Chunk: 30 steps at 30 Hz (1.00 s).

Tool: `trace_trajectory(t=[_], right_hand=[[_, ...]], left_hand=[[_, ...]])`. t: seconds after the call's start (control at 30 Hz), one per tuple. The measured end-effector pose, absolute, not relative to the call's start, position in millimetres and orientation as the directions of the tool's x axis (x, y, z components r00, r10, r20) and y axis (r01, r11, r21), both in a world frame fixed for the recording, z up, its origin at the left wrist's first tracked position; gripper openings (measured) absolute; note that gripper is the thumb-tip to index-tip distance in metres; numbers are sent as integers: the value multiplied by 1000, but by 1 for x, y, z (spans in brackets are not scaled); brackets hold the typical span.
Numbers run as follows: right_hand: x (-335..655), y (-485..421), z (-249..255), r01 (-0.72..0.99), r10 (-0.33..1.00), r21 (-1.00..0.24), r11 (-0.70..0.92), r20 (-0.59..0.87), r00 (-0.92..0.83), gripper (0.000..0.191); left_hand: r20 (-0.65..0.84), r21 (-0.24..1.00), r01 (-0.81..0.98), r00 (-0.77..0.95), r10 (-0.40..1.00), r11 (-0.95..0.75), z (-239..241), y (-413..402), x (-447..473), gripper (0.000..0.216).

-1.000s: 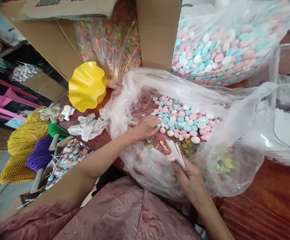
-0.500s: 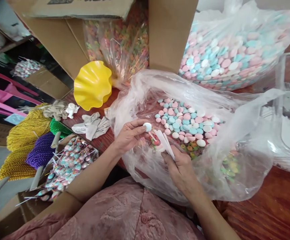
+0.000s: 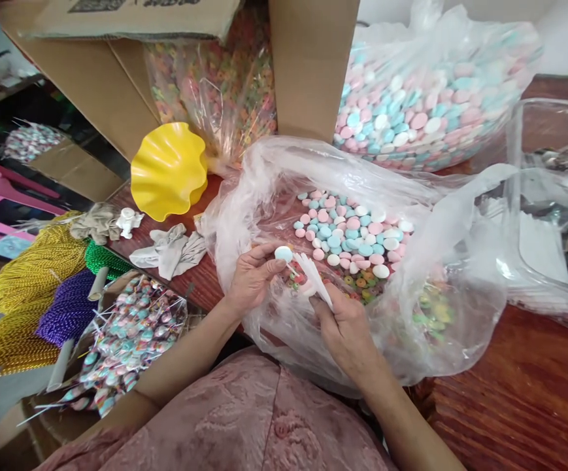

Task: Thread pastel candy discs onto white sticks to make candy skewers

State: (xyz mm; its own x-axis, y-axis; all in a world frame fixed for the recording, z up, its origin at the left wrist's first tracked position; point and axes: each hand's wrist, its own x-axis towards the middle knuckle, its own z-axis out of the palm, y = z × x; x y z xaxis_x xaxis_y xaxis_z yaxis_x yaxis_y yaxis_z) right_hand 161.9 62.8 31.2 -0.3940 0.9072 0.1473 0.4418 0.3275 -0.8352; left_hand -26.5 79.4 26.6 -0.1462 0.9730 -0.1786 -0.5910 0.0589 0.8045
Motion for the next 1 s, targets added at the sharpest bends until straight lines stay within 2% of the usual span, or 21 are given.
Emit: trace_trajectory(t=[0.27, 0.43, 0.53, 0.63, 0.7, 0.77, 0.93, 1.0], right_hand=[[166, 57, 19, 414, 910, -847, 333, 174, -375, 20], [165, 60, 18, 412, 899, -842, 348, 175, -402, 20], [165, 60, 18, 429, 894, -831, 354, 166, -416, 20], [165, 59, 18, 430, 893, -826, 364, 178, -414, 20], [165, 59, 18, 423, 889, -825, 376, 192, -415, 20], [164, 59, 19, 417, 889, -822, 388, 213, -406, 18], [152, 60, 24, 399, 895, -825, 399, 257, -364, 16], [148, 60, 27, 403, 902, -826, 394, 264, -341, 22]], left_hand=[[-229, 784, -616, -176, 957, 74, 23, 80, -28, 47], [-149, 840, -542, -196, 969, 20, 11, 79, -28, 46], [25, 933, -342, -247, 969, -111, 3, 78, -32, 37], [323, 942, -6, -265, 908, -336, -1, 78, -39, 25], [508, 861, 175, -220, 833, -478, -1, 77, -41, 21], [628, 767, 295, -160, 762, -570, 1, 76, -41, 21], [764, 594, 481, -88, 639, -645, 8, 76, -36, 27], [793, 534, 557, -71, 605, -635, 9, 77, -35, 27]])
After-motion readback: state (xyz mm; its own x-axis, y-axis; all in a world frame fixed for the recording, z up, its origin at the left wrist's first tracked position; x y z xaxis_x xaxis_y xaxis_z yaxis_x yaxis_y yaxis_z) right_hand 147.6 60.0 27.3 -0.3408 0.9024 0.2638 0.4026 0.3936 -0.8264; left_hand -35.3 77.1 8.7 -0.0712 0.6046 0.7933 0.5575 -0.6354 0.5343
